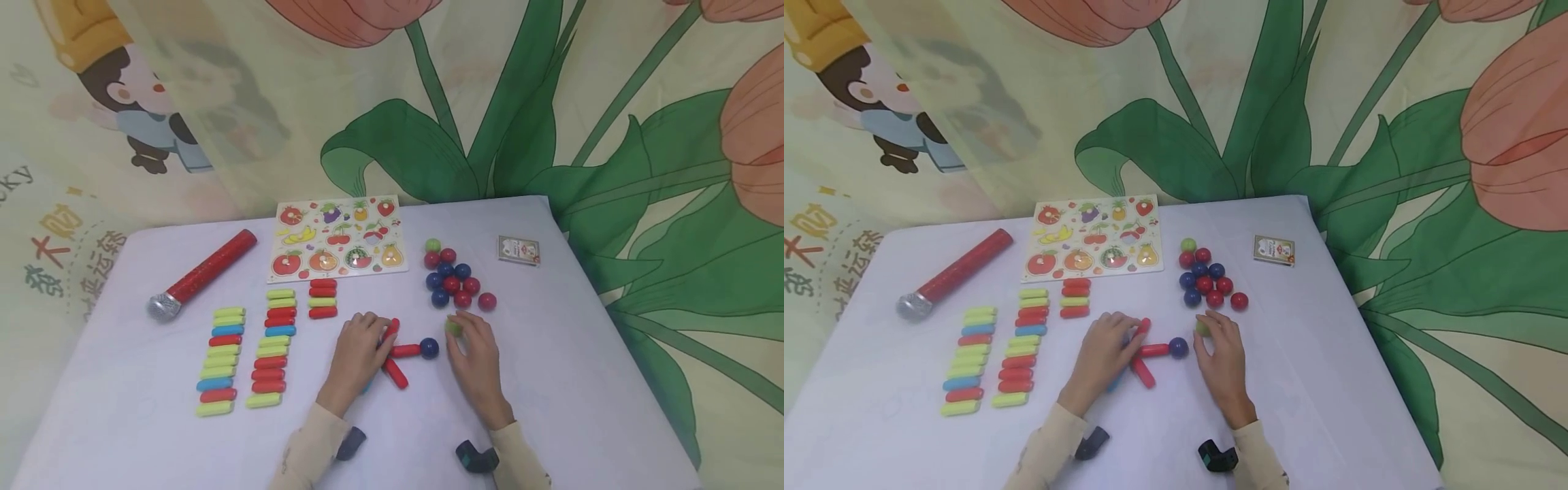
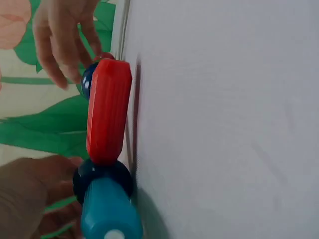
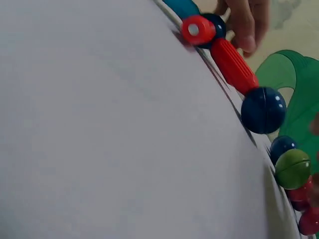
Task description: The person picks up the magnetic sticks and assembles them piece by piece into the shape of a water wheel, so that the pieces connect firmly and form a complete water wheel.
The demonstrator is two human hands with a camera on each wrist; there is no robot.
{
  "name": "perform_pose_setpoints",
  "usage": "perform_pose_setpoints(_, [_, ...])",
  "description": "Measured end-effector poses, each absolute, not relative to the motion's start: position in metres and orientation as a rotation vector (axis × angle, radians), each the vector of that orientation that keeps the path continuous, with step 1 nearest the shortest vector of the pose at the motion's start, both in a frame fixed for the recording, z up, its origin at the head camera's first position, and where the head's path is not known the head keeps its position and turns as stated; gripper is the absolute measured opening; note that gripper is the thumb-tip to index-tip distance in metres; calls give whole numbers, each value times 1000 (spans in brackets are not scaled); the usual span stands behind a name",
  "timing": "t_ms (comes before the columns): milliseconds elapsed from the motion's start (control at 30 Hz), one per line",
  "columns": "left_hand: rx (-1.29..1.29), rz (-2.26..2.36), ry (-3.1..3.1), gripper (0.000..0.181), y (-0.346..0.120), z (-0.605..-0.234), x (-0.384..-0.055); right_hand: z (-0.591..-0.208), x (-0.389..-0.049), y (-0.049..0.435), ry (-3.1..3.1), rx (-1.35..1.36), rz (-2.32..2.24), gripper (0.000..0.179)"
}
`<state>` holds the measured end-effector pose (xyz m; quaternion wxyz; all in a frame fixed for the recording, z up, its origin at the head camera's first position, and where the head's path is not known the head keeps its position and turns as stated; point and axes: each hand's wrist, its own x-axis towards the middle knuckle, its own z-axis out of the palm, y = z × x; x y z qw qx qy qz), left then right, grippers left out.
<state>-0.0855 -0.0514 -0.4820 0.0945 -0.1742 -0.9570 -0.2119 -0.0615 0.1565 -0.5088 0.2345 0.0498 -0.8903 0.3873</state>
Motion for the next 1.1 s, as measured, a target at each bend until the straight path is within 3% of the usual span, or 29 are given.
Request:
perform_pose_setpoints(300, [-451, -441, -3000, 32, -38, -478, -93, -515, -69, 159, -2645, 74, 1192, 31])
perform_pose_setpoints(633, [-742, -520, -2981, 33, -41, -475, -92, -512, -72, 151, -2543, 105, 1665, 33])
perform_pose_setpoints(1100, [-773, -552, -2943, 32, -41, -473, -88, -512, -72, 146, -2594, 172, 1599, 36])
